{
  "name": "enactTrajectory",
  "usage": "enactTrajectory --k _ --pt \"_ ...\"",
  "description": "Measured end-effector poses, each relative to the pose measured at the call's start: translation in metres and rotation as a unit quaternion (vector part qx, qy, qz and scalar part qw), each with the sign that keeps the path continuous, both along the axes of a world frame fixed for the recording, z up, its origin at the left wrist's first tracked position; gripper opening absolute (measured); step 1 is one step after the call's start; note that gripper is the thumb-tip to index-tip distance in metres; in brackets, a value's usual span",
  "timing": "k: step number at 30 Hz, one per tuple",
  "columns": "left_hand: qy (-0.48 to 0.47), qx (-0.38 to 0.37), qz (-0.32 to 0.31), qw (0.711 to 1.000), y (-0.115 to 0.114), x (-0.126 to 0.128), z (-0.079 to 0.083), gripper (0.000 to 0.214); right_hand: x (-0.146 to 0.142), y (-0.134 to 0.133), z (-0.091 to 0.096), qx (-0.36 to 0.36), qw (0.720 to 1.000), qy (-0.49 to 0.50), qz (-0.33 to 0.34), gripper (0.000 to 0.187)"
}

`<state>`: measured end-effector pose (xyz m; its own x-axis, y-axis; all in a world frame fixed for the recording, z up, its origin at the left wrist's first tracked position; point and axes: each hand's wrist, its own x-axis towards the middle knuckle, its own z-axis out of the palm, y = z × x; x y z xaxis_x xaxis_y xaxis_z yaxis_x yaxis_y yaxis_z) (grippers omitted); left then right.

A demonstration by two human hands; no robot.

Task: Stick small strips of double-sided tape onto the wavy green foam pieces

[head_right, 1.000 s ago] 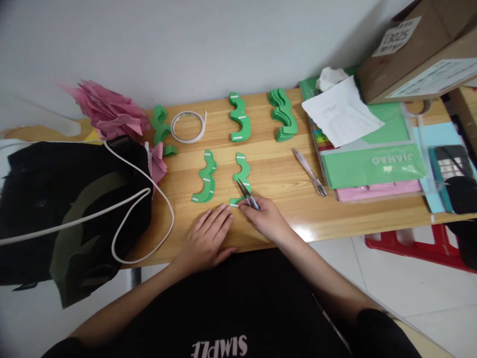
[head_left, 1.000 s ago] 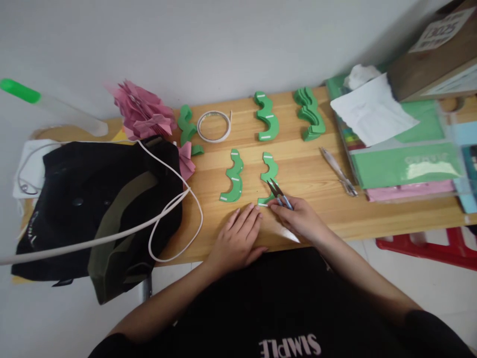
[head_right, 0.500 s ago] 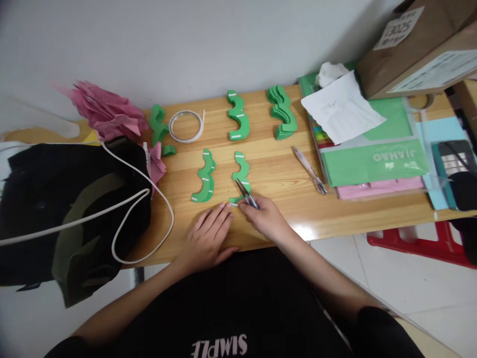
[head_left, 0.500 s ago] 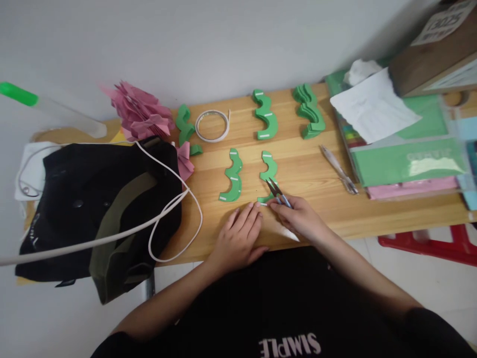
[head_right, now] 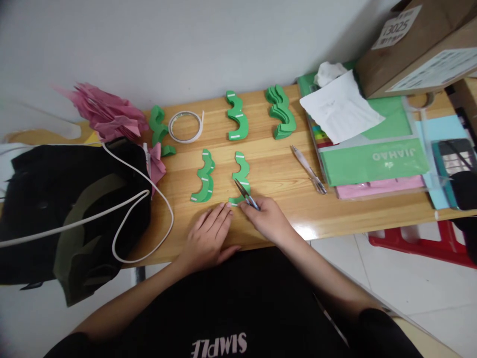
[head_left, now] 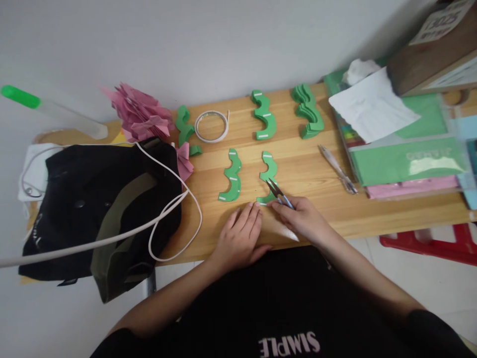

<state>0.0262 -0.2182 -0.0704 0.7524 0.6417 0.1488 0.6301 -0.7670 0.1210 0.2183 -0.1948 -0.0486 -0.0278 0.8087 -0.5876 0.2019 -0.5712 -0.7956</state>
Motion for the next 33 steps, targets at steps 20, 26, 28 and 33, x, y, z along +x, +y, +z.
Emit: enactTrajectory --k 20,26,28,33 --pt "-0.026 0.017 0.079 0.996 0.001 0.019 0.0 0.069 0.015 0.0 -0.014 0.093 0.992 -0.082 -0.015 0.03" --pt "-0.014 0.031 0.102 0.994 -0.001 0.028 -0.003 0.068 0.015 -0.001 -0.016 0.101 0.992 -0.072 -0.023 0.029" --pt "-0.011 0.028 0.105 0.994 -0.002 0.029 -0.003 0.068 0.015 -0.001 -0.015 0.101 0.992 -0.07 -0.022 0.028" --pt "0.0 0.02 0.099 0.995 -0.002 0.028 -0.003 0.067 0.016 0.001 -0.013 0.097 0.993 -0.069 -0.022 0.025"
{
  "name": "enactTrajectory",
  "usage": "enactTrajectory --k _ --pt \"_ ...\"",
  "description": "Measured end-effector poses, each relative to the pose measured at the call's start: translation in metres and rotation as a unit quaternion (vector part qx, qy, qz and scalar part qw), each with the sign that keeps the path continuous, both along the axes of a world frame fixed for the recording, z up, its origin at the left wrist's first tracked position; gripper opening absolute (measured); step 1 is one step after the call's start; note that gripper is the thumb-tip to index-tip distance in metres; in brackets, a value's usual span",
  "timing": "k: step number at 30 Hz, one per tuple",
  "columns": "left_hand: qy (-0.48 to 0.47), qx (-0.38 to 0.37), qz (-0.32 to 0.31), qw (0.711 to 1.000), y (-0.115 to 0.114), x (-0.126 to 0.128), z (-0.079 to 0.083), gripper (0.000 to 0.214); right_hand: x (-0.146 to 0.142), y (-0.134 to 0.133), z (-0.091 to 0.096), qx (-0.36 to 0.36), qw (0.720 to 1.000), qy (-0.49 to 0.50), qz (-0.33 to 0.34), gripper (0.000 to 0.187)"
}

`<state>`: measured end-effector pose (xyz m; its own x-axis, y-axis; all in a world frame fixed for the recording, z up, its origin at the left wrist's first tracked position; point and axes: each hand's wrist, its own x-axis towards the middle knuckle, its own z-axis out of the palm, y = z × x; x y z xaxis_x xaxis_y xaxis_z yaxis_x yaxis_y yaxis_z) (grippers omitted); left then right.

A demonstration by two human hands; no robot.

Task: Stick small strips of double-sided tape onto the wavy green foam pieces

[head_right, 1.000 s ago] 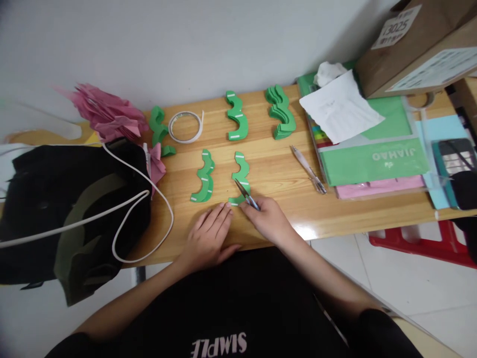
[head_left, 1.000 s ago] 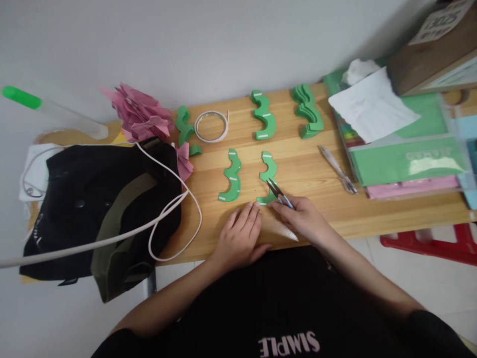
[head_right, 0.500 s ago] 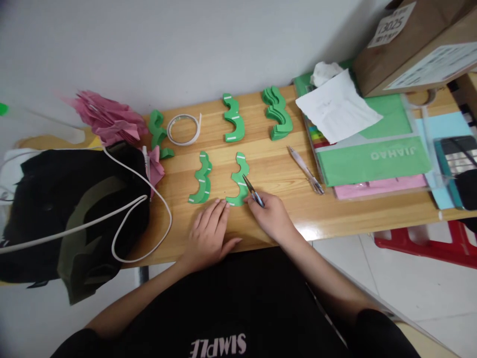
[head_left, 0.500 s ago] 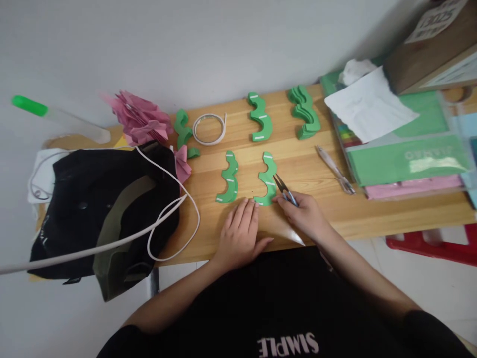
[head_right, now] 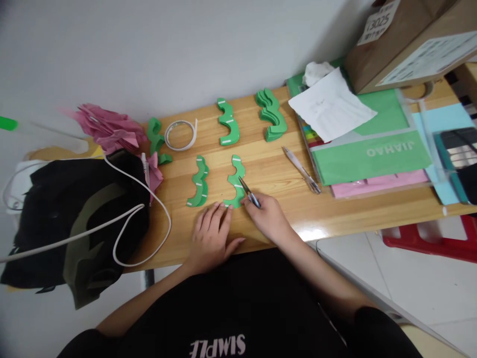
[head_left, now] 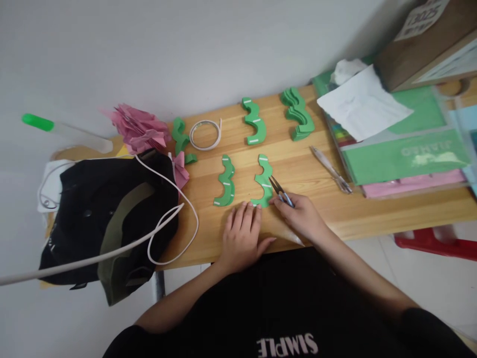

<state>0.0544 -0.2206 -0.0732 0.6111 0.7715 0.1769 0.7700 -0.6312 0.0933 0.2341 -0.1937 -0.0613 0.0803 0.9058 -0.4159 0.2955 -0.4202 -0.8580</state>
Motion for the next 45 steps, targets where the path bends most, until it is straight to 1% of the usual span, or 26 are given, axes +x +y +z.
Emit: enactTrajectory --k 6,10,13,15,17,19,21,23,25,27,28,30,33,36,38,40,43,45 --pt "-0.018 0.003 0.001 1.0 -0.001 0.0 0.0 0.061 -0.002 0.0 -0.001 -0.022 0.999 0.031 -0.014 0.025" --pt "-0.053 0.042 -0.004 0.998 -0.001 -0.005 -0.001 0.048 -0.001 -0.001 0.002 -0.067 0.989 0.121 -0.048 0.029" --pt "-0.087 0.087 0.0 0.992 0.009 -0.014 0.003 0.036 0.004 0.001 0.007 -0.124 0.97 0.192 -0.083 0.037" --pt "-0.102 0.104 0.027 0.989 0.021 -0.022 0.011 0.033 0.009 0.003 0.01 -0.129 0.966 0.201 -0.102 0.04" --pt "-0.117 0.093 0.069 0.986 0.034 -0.029 0.02 0.032 0.014 0.006 0.009 -0.111 0.97 0.179 -0.118 0.042" --pt "-0.137 0.067 0.091 0.984 0.046 -0.033 0.028 0.027 0.018 0.01 0.005 -0.085 0.98 0.139 -0.113 0.04" --pt "-0.144 0.022 0.078 0.986 0.052 -0.031 0.031 0.02 0.019 0.014 0.0 -0.067 0.989 0.106 -0.08 0.037" --pt "-0.125 -0.036 0.04 0.991 0.052 -0.022 0.029 0.019 0.016 0.016 -0.003 -0.062 0.992 0.096 -0.043 0.036" --pt "-0.093 -0.085 0.01 0.992 0.048 -0.009 0.025 0.03 0.01 0.018 0.0 -0.066 0.991 0.113 -0.033 0.036" --pt "-0.086 -0.103 0.001 0.991 0.045 0.002 0.02 0.041 0.004 0.019 0.007 -0.076 0.984 0.154 -0.042 0.035" --pt "-0.093 -0.104 0.003 0.99 0.044 0.005 0.018 0.043 0.002 0.019 0.011 -0.083 0.979 0.18 -0.049 0.032" --pt "-0.122 -0.101 0.015 0.987 0.044 0.009 0.015 0.036 -0.001 0.019 0.019 -0.094 0.967 0.233 -0.049 0.032" --pt "-0.174 -0.089 0.06 0.979 0.047 0.008 0.013 0.023 -0.001 0.019 0.025 -0.097 0.954 0.28 -0.05 0.037" --pt "-0.19 -0.082 0.09 0.974 0.051 0.006 0.014 0.022 0.002 0.021 0.022 -0.094 0.957 0.259 -0.094 0.038" --pt "-0.187 -0.075 0.084 0.976 0.052 0.009 0.016 0.021 0.002 0.023 0.018 -0.089 0.962 0.232 -0.11 0.04" --pt "-0.176 -0.079 0.059 0.979 0.052 0.014 0.017 0.02 0.001 0.025 0.014 -0.063 0.973 0.203 -0.092 0.04" --pt "-0.149 -0.106 0.026 0.983 0.05 0.02 0.018 0.021 -0.001 0.028 0.01 0.012 0.99 0.137 -0.041 0.041" --pt "-0.144 -0.113 0.017 0.983 0.051 0.022 0.02 0.025 0.001 0.031 0.01 0.039 0.994 0.101 -0.021 0.036"
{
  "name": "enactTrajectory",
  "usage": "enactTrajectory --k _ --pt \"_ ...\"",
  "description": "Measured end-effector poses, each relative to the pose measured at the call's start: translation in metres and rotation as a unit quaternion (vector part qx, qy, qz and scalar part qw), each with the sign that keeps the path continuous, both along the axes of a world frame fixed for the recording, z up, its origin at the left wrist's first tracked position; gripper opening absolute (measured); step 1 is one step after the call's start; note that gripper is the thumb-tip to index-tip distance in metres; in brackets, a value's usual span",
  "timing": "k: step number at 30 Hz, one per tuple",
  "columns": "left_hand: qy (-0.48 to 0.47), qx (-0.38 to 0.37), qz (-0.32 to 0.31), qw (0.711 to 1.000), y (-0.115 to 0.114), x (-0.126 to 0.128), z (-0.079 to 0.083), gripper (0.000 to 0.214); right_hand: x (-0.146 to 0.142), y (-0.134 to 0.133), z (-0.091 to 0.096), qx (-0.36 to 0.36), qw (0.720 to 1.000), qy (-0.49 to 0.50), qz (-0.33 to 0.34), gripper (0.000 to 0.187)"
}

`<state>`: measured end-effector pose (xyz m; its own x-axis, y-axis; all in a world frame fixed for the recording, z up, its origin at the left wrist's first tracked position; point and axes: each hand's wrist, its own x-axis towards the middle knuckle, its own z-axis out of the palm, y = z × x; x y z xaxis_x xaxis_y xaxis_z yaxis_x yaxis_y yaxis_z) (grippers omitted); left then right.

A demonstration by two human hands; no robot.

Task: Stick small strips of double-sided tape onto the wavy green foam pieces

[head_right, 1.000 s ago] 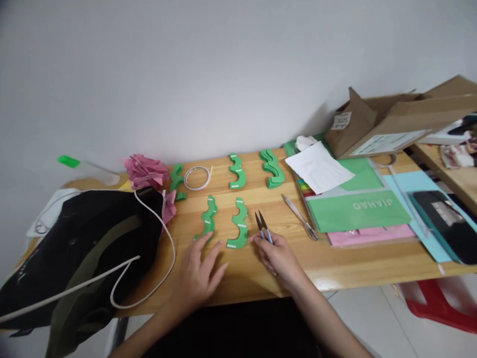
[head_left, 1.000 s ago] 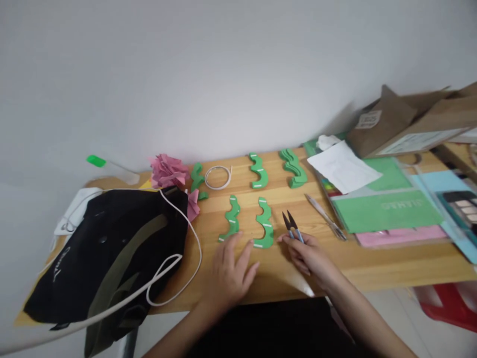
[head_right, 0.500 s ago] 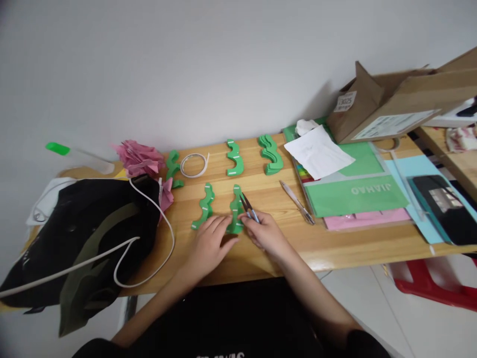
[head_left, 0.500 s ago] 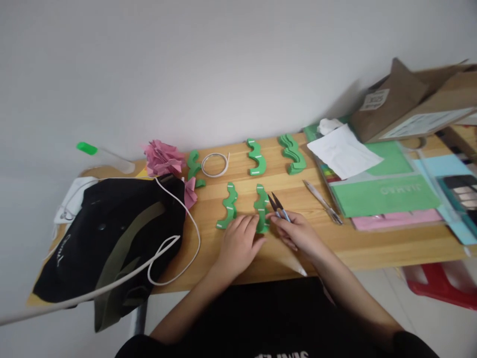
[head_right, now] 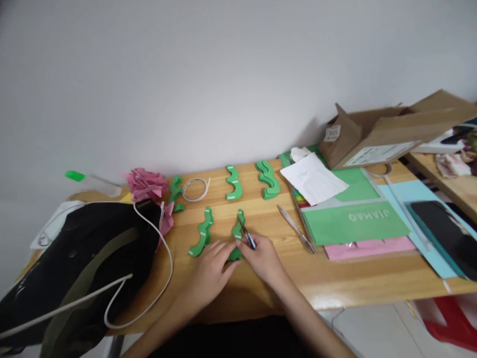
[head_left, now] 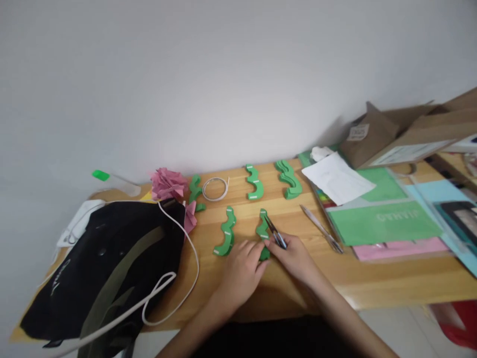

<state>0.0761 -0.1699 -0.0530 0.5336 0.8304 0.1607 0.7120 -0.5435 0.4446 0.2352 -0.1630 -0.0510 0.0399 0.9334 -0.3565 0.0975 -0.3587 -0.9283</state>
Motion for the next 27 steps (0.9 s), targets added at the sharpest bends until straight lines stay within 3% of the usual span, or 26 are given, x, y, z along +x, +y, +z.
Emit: enactTrajectory --k 4,7,10,16,21,27 --pt "-0.04 0.041 -0.022 0.998 0.009 -0.006 0.017 0.043 0.014 0.014 0.017 0.038 0.998 -0.047 0.009 0.03" --pt "-0.07 0.105 -0.006 0.992 0.024 -0.013 0.032 0.043 0.024 0.04 0.036 0.079 0.994 -0.071 0.013 0.028" --pt "-0.071 0.154 0.038 0.985 0.045 -0.023 0.037 0.034 0.026 0.078 0.047 0.038 0.995 -0.086 0.019 0.026" --pt "-0.06 0.177 0.115 0.976 0.068 -0.05 0.025 0.018 0.011 0.141 0.032 0.002 0.989 -0.137 0.048 0.024" --pt "-0.063 0.177 0.145 0.972 0.069 -0.067 0.017 0.017 0.008 0.154 0.014 -0.014 0.981 -0.182 0.06 0.027" --pt "-0.075 0.183 0.154 0.968 0.072 -0.073 0.014 0.017 0.011 0.161 0.009 -0.014 0.974 -0.215 0.064 0.02"
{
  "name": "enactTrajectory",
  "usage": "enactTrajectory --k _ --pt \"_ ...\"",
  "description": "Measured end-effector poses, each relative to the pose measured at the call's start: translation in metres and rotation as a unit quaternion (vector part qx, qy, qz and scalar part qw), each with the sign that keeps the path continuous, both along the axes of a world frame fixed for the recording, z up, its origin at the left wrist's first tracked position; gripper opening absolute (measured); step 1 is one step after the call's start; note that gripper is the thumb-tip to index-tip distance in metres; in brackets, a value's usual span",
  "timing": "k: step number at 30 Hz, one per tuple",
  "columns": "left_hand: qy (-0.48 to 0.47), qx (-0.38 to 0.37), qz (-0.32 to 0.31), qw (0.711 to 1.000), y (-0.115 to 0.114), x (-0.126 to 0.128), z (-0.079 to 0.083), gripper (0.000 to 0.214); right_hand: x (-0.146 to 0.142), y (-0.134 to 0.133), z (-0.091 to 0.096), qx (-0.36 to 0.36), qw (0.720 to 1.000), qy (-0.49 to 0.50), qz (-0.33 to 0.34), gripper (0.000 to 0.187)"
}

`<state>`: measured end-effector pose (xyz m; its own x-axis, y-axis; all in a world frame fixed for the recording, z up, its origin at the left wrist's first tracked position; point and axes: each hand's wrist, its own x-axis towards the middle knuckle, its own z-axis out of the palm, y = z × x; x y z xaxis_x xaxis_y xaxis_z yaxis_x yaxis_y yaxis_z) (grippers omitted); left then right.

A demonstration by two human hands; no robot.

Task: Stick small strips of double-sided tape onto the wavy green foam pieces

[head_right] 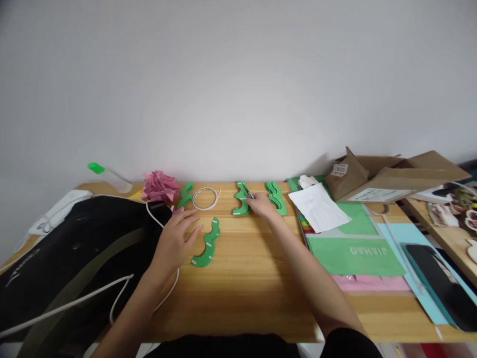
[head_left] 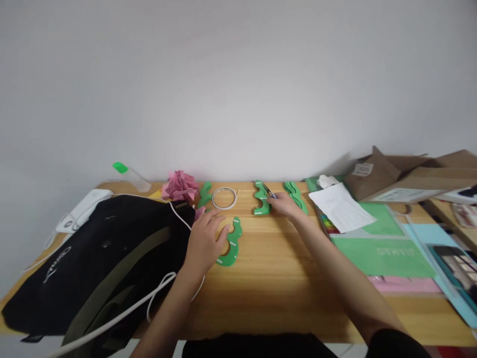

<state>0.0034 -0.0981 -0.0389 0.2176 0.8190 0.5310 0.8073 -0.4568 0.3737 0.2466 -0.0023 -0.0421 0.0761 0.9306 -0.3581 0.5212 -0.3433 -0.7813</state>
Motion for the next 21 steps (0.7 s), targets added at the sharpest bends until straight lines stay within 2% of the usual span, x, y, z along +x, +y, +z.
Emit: enactTrajectory --k 8,17,21 --pt "0.006 -0.006 -0.009 1.0 0.0 0.002 0.001 0.015 0.002 -0.002 0.007 0.014 0.999 -0.032 -0.011 0.027" --pt "0.016 -0.007 -0.011 1.0 -0.001 0.005 0.004 0.015 0.0 -0.004 0.005 0.031 0.998 -0.058 -0.026 0.029" --pt "0.018 -0.004 -0.011 1.0 -0.002 0.005 0.003 0.014 0.001 -0.007 0.011 0.036 0.996 -0.081 -0.028 0.03"
